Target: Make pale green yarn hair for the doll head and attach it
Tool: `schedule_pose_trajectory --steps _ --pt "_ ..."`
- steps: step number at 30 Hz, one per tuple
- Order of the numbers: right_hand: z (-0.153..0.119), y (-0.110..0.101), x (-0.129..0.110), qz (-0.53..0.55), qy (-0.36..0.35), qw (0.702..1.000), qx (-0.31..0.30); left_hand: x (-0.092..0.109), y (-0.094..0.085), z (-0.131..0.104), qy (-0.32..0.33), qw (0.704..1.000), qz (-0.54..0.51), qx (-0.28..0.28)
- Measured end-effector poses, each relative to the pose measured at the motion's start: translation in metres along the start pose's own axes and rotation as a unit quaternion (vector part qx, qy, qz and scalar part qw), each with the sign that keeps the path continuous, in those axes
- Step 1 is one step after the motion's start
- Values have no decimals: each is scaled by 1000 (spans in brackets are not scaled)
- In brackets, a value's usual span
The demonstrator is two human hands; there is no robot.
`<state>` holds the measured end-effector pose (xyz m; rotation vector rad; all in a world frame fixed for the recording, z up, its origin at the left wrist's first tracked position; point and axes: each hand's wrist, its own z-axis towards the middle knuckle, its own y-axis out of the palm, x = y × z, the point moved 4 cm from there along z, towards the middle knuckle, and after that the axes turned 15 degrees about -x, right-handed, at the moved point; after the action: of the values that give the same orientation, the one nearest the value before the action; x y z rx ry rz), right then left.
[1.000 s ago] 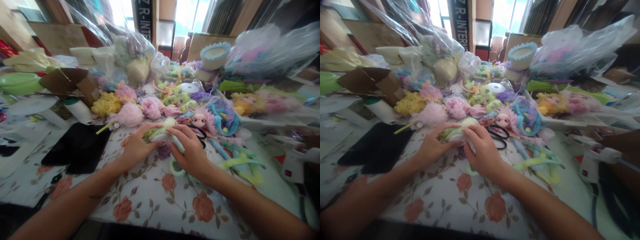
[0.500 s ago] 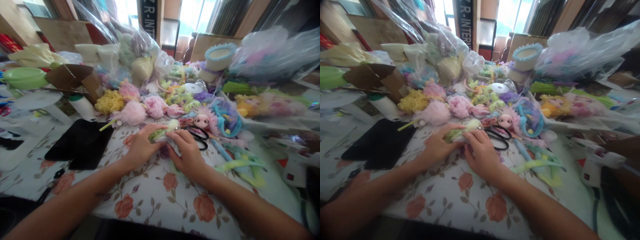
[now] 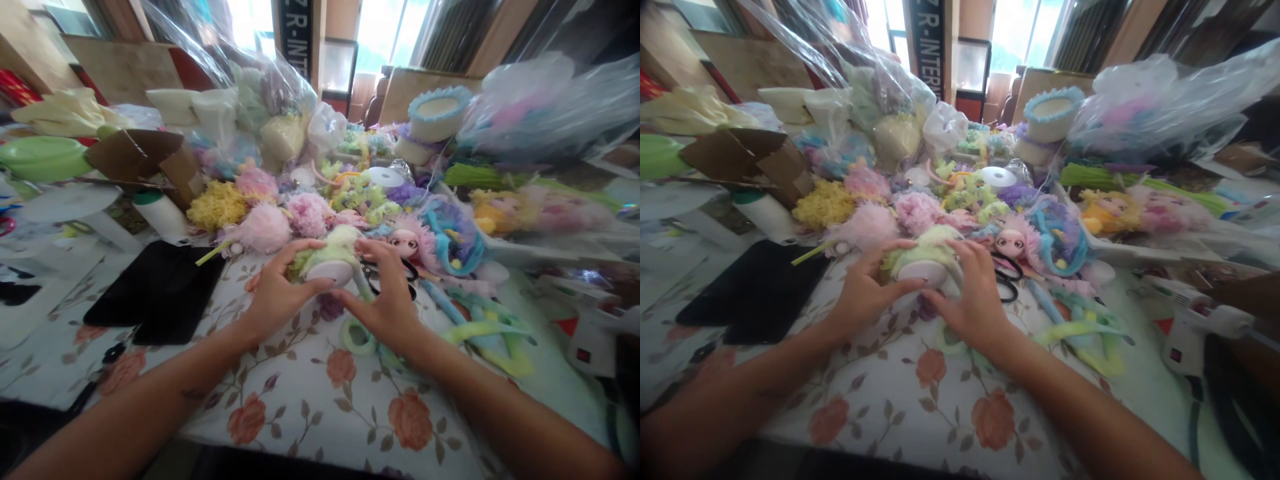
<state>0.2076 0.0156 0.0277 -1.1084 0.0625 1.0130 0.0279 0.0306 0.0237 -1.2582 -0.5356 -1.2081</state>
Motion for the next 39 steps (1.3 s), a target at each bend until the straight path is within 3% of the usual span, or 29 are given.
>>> schedule_pose_trajectory --steps 3,7,10,14,17,22,28,35,39 --pt "4 -2 18 178 108 978 -2 -3 2 -2 -10 998 -67 -20" --pt "5 9 23 380 219 893 -105 -4 7 -4 -20 989 -141 -31" --pt "4 15 16 471 227 836 -168 -1 8 -5 -13 987 -161 3" --pt "5 17 14 521 201 815 -159 5 7 -7 3 988 -152 29" --pt "5 16 15 517 192 822 -138 7 8 -9 15 990 -141 27" --pt "4 11 14 405 187 889 -107 2 10 -11 -7 983 -182 6" --pt "4 7 10 289 178 933 -117 0 13 -11 -38 970 -239 -22" --pt "5 9 3 215 186 952 -116 -2 18 -12 -57 965 -254 -32" --pt "5 10 0 224 171 953 -115 -2 19 -14 -60 965 -251 -33"
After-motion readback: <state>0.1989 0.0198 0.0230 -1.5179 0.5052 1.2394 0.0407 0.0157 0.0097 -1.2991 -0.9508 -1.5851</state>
